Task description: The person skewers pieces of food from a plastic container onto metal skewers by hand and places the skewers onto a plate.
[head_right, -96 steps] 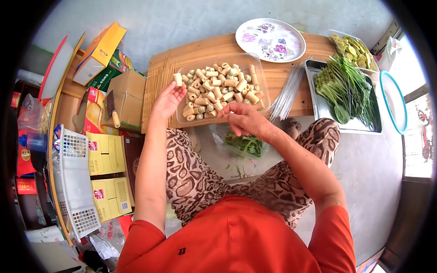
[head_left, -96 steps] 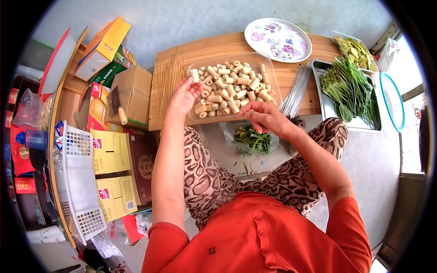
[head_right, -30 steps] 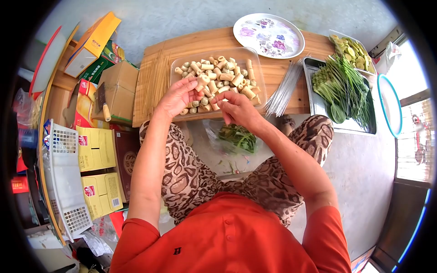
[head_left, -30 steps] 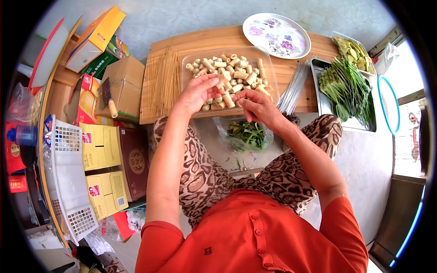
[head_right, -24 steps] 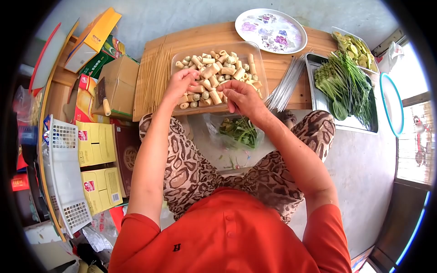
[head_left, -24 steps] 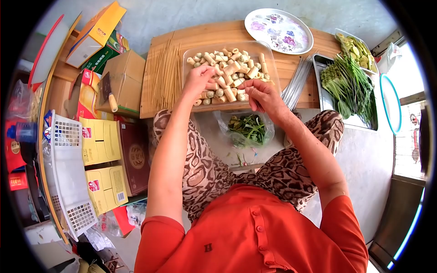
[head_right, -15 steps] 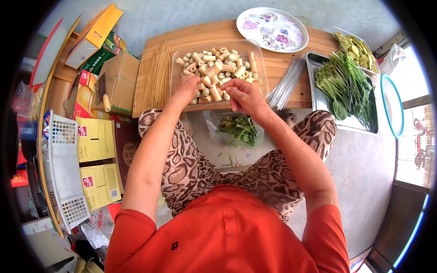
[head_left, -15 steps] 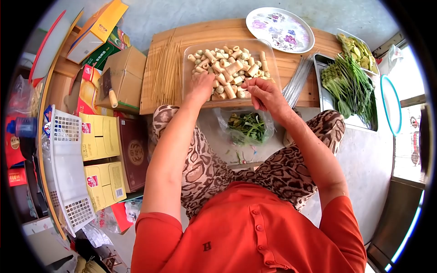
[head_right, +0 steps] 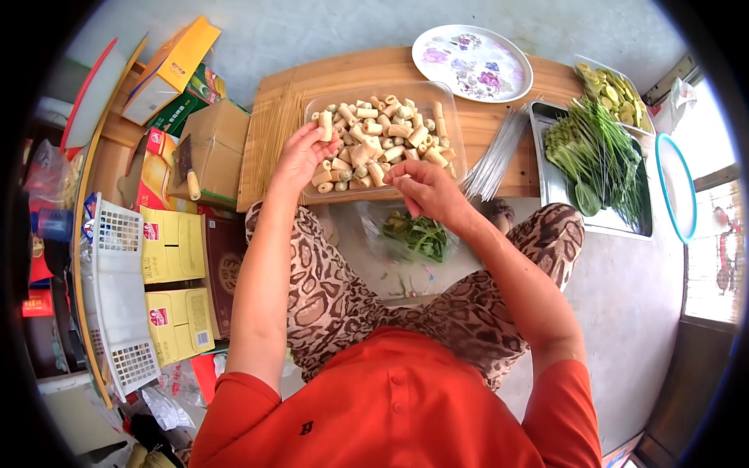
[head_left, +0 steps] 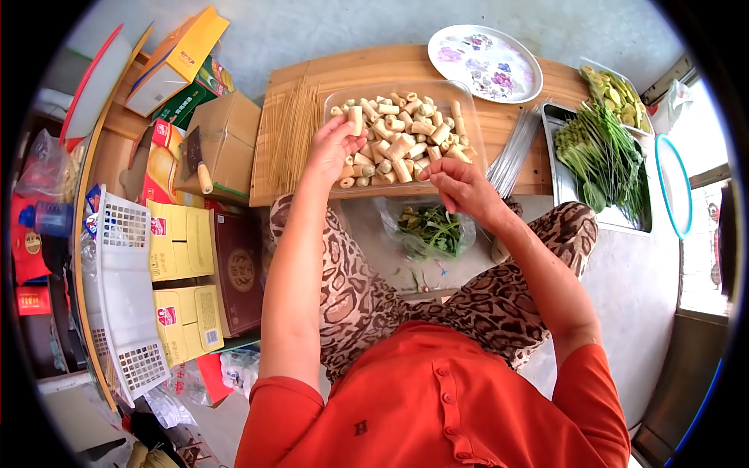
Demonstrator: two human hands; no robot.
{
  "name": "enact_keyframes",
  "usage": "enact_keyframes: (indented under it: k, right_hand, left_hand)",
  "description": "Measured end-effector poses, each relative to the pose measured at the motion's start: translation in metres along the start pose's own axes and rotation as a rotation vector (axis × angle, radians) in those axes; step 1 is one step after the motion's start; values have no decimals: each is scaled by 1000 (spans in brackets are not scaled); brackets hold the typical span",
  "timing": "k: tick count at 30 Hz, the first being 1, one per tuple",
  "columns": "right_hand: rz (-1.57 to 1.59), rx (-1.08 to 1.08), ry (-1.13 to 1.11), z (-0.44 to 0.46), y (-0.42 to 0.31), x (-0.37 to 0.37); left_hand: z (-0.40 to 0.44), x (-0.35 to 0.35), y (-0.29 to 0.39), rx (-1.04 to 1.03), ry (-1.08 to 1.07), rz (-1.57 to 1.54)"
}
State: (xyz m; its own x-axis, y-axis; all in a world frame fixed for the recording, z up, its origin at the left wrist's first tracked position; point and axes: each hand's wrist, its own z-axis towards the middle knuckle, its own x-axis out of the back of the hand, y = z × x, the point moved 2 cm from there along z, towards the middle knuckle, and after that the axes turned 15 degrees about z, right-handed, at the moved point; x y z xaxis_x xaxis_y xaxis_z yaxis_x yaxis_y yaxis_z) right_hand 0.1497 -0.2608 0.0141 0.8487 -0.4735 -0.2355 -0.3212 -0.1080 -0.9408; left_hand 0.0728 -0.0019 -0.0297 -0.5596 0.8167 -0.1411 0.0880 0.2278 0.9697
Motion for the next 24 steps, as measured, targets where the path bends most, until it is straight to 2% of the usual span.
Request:
enact_keyframes:
  k: [9, 24]
  right_hand:
    - [-19, 18, 4, 2, 0, -6]
    - [-24, 5, 4, 4, 2, -5]
  left_hand:
    - [-3, 6, 3, 27, 28, -116]
    - [-5, 3, 4, 18, 23, -129]
